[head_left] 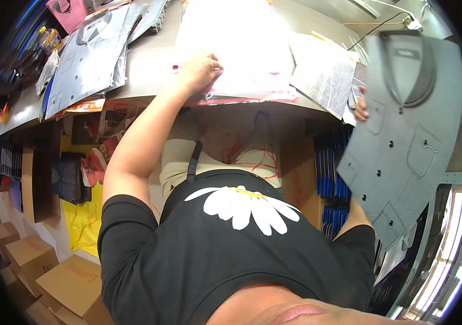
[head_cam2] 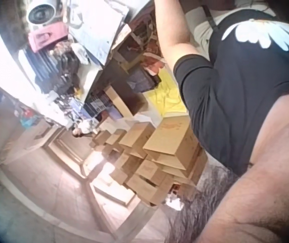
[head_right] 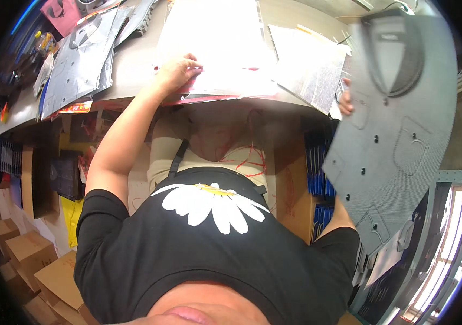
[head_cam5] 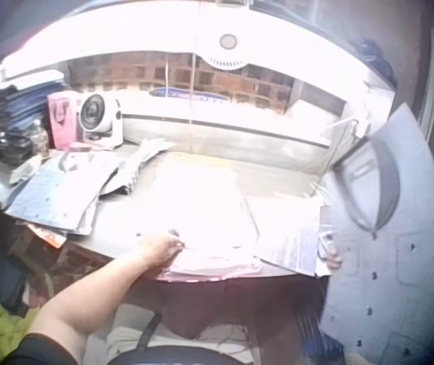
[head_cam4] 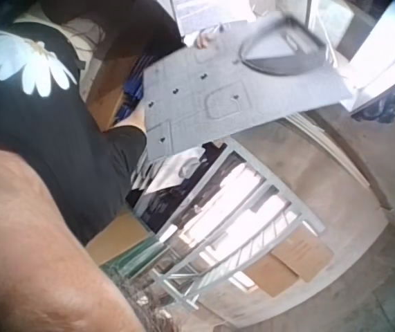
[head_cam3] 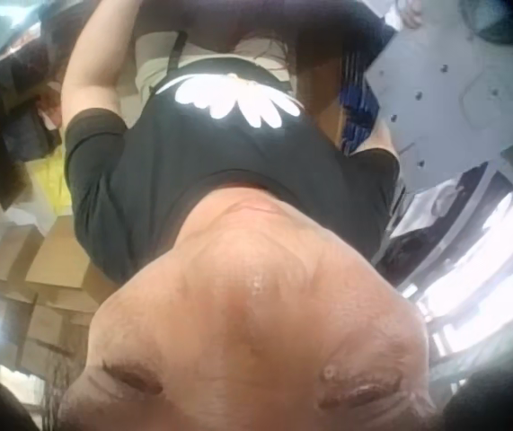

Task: The person repeatedly places folded gray pants into clear plastic bags, seals them, and stacks them on a table. They handle each item one at a time, smoothing the fabric and aligning the edges before sealing the package.

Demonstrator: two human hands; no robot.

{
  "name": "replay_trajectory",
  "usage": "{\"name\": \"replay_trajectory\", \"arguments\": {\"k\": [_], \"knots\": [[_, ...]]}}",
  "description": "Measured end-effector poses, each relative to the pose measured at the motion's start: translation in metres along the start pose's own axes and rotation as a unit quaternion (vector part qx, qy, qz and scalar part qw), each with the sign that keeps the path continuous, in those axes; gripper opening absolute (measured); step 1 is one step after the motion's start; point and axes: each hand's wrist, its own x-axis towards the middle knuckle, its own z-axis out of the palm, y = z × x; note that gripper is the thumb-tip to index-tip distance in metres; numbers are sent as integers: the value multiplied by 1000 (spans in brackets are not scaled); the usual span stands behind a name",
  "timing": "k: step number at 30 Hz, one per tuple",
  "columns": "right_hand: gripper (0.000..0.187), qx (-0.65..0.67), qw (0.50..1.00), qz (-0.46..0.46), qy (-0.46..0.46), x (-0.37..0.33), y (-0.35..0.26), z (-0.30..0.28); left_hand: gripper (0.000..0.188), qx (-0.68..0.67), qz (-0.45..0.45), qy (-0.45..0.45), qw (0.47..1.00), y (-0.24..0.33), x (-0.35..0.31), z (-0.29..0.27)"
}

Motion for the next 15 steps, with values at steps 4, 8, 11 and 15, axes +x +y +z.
{"name": "replay_trajectory", "arguments": {"k": [4, 8, 11, 15], "knots": [[66, 34, 958, 256, -123, 81, 22, -14, 11, -114, -81, -11, 990, 0, 15, -5], [36, -74, 968, 40, 235, 125, 93, 93, 11, -32, -43, -36, 998, 15, 26, -24], [32, -119, 953, 37, 275, 150, 108, 112, 12, -79, -63, -101, 990, 14, 33, -24], [25, -115, 950, 107, 271, 147, 115, 101, 15, -154, -103, -125, 975, 3, 40, -23]]}}
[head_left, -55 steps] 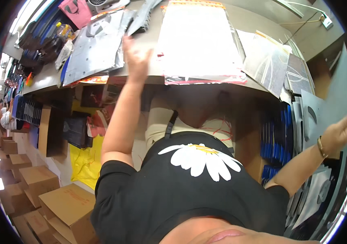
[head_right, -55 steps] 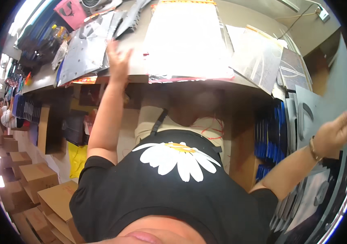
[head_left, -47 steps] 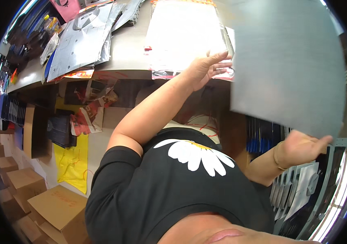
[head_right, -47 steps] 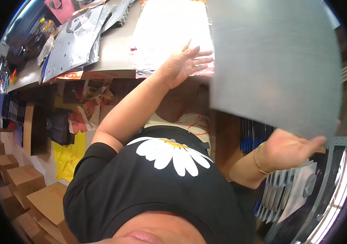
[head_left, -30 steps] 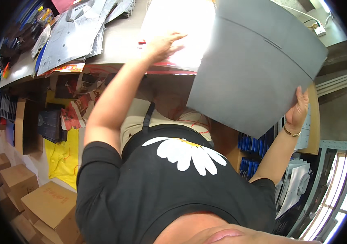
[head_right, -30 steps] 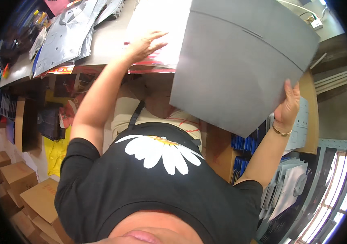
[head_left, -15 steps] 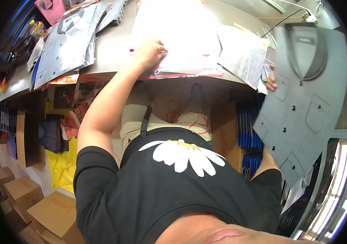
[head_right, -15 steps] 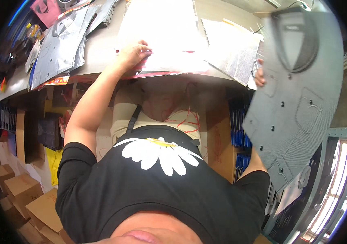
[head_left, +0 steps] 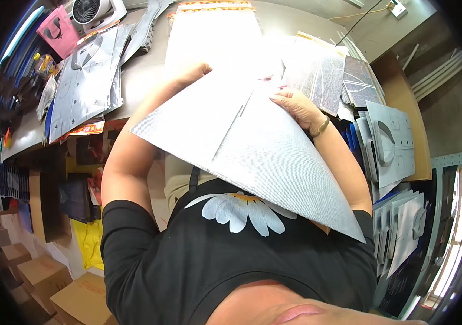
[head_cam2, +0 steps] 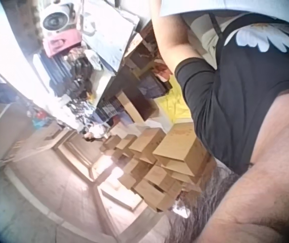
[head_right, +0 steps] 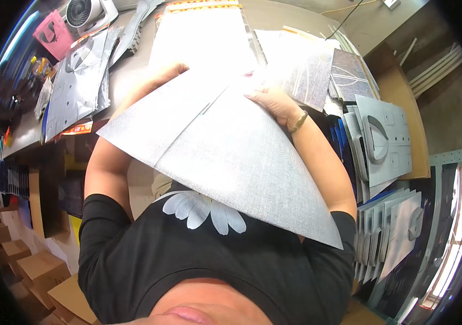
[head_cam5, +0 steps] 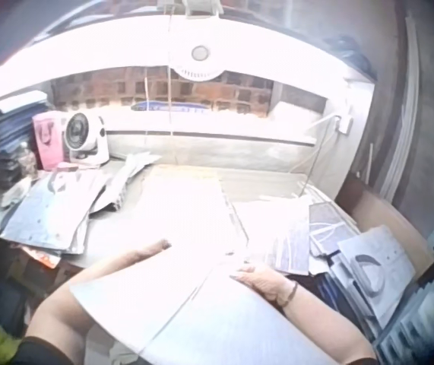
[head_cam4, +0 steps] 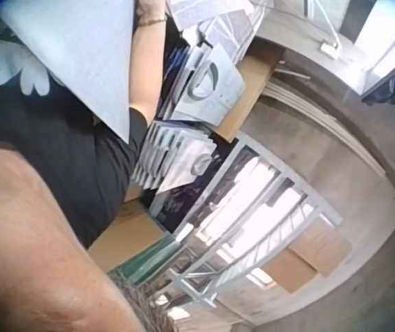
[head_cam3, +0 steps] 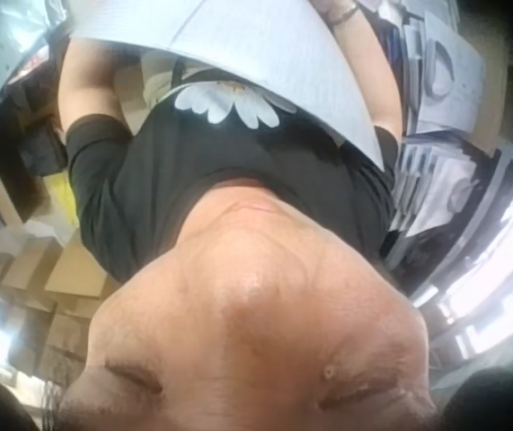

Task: The person repeatedly places folded gray pants into clear plastic bags, seals them, and stacks them on a table. They handle each item one at a time, smoothing the fabric and aligning the edges before sealing the package.

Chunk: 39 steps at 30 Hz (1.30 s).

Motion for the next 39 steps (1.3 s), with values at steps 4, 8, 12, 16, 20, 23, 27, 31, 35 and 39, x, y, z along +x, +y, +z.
{"name": "replay_trajectory", "arguments": {"k": [4, 8, 12, 16, 20, 23, 27, 31, 35, 39], "knots": [[28, -43, 997, 24, 54, -6, -2, 1, 17, -23, -18, -6, 1000, 0, 6, -3], [30, -70, 992, 49, 93, -18, 8, -28, 24, -15, -15, -10, 1000, 20, 3, -2], [31, -111, 984, 58, 128, -29, 20, -56, 19, -147, -64, -61, 985, 7, 8, -6], [31, -98, 985, 46, 137, -37, 16, -59, 12, -205, -57, -15, 977, -5, 15, 0], [30, -59, 993, 11, 101, -22, 9, -35, 13, -96, 158, 57, 981, -33, 31, 15], [32, -42, 997, 9, 59, -7, 10, -21, 18, -394, -37, -106, 912, -56, 42, 25], [33, -143, 985, 26, 91, -11, 21, -31, 20, -63, 79, -42, 994, -13, 18, 20], [36, -110, 987, 45, 112, -27, 20, -33, 24, 67, 225, 41, 971, -29, 7, 25], [36, -90, 990, 42, 101, -30, 22, -36, 18, -14, 128, 35, 991, -14, -3, 27], [37, -93, 992, 29, 84, -25, 20, -28, 14, 46, 90, 70, 992, 4, 3, 21]]}}
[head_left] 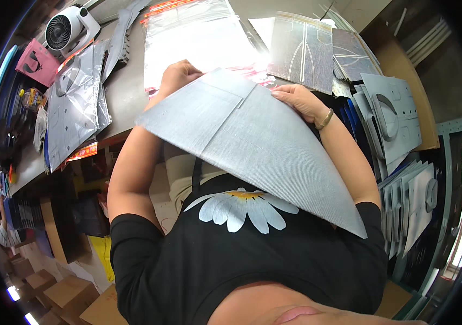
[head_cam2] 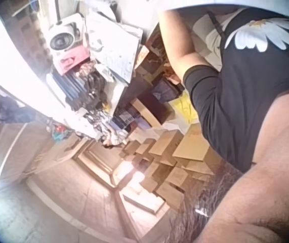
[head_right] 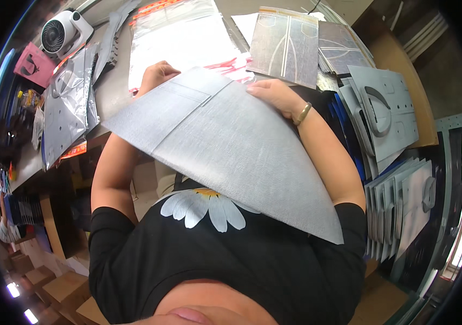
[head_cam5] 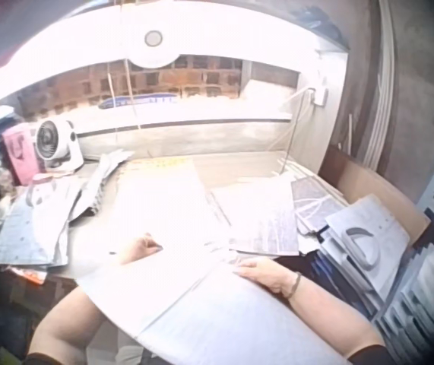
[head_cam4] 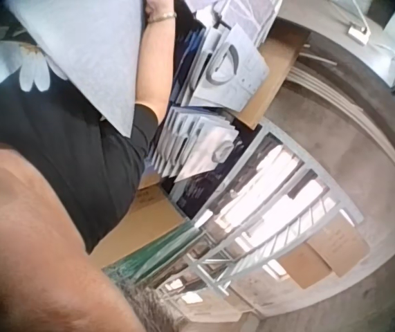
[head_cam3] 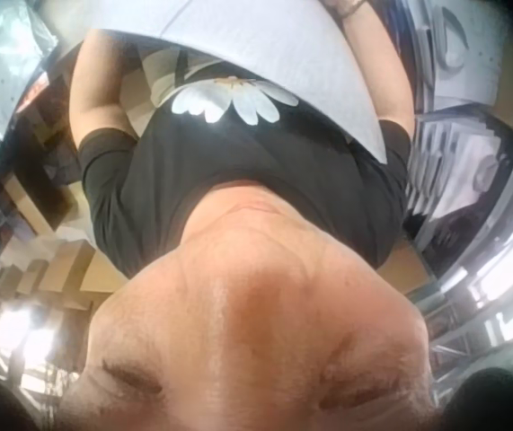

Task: The person repeatedly places folded gray pants into clear plastic bags, seals them, and stacks them on a table. They handle each item one at a time, smoothing the fabric and aligning the edges before sealing the package.

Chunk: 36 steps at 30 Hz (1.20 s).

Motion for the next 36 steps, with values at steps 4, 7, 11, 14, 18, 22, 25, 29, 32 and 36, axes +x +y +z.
{"name": "replay_trajectory", "arguments": {"k": [4, 7, 11, 14, 18, 22, 25, 29, 32, 36], "knots": [[37, -78, 997, -1, 5, 6, -9, 5, 14, -140, -95, 39, 985, -9, 13, -13], [36, -83, 997, 0, 9, 7, -5, -2, 17, -203, -164, 37, 965, -13, 15, -18], [36, -62, 998, -2, 23, 3, -2, -9, 18, -197, -136, 43, 970, -21, 15, -16], [35, -53, 998, 5, 22, 0, -4, -7, 15, -106, 15, 60, 992, -28, 7, 2], [34, -32, 999, -6, 5, 1, -8, 2, 15, 74, 110, 20, 991, -37, 4, 10], [31, -33, 999, -3, -7, 6, -12, 9, 17, 9, -19, -27, 999, -26, 11, 4], [30, -36, 999, -14, -13, 8, -15, 11, 16, -35, -50, -69, 996, -21, 19, -8], [30, -26, 1000, -5, -17, 9, -20, 13, 16, -5, -93, -79, 993, -14, 30, -26], [29, -49, 999, -2, -5, 12, -17, 6, 19, 22, -71, -21, 997, 6, 30, -30], [31, -85, 996, 17, 15, 12, -5, -9, 20, -133, -116, -80, 981, 2, 35, -34]]}}
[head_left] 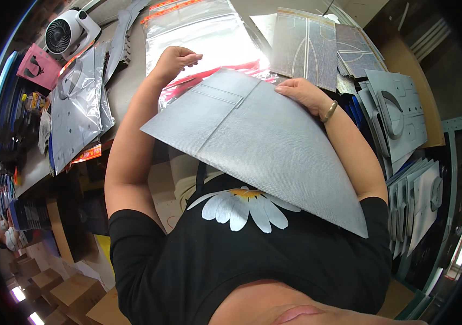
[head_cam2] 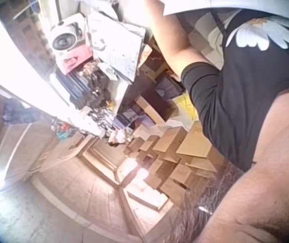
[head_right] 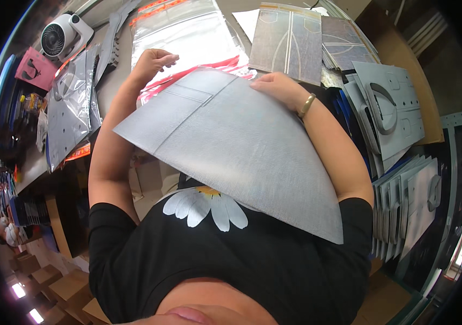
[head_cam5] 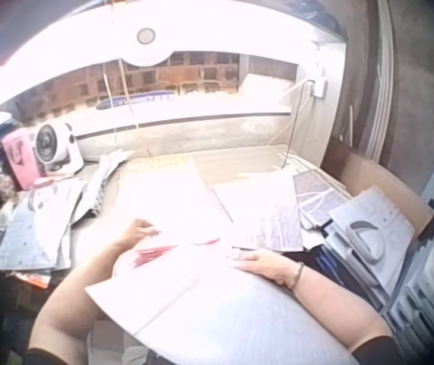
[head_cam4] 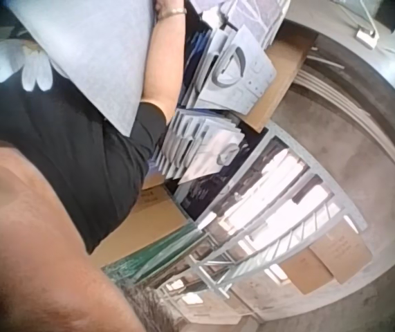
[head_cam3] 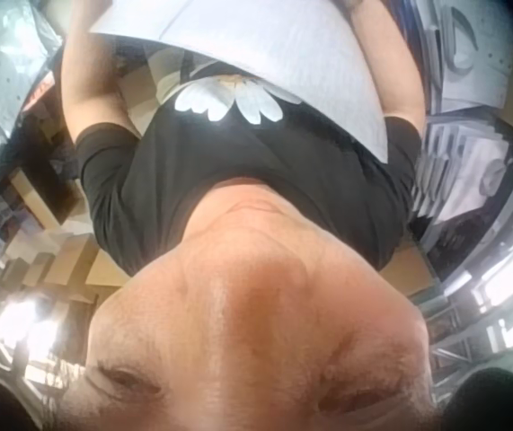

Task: The person repeatedly places folded gray pants into clear plastic bags, seals them, and stacks them on a table. They handle each item one at a time, smoothing the fabric and aligning the edges before sealing the package.

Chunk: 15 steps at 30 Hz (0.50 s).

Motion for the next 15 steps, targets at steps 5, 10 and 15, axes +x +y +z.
{"name": "replay_trajectory", "arguments": {"k": [5, 10, 15], "knots": [[32, 5, 1000, -17, -7, -3, -10, 2, 15, 13, 91, 105, 990, -48, 11, 7], [32, 49, 997, -32, -59, -4, -37, 25, 18, 412, 200, -19, 888, -29, 10, 22], [33, 46, 997, -40, -39, -6, -40, 25, 15, 321, 100, 116, 935, -32, 2, 12]]}}
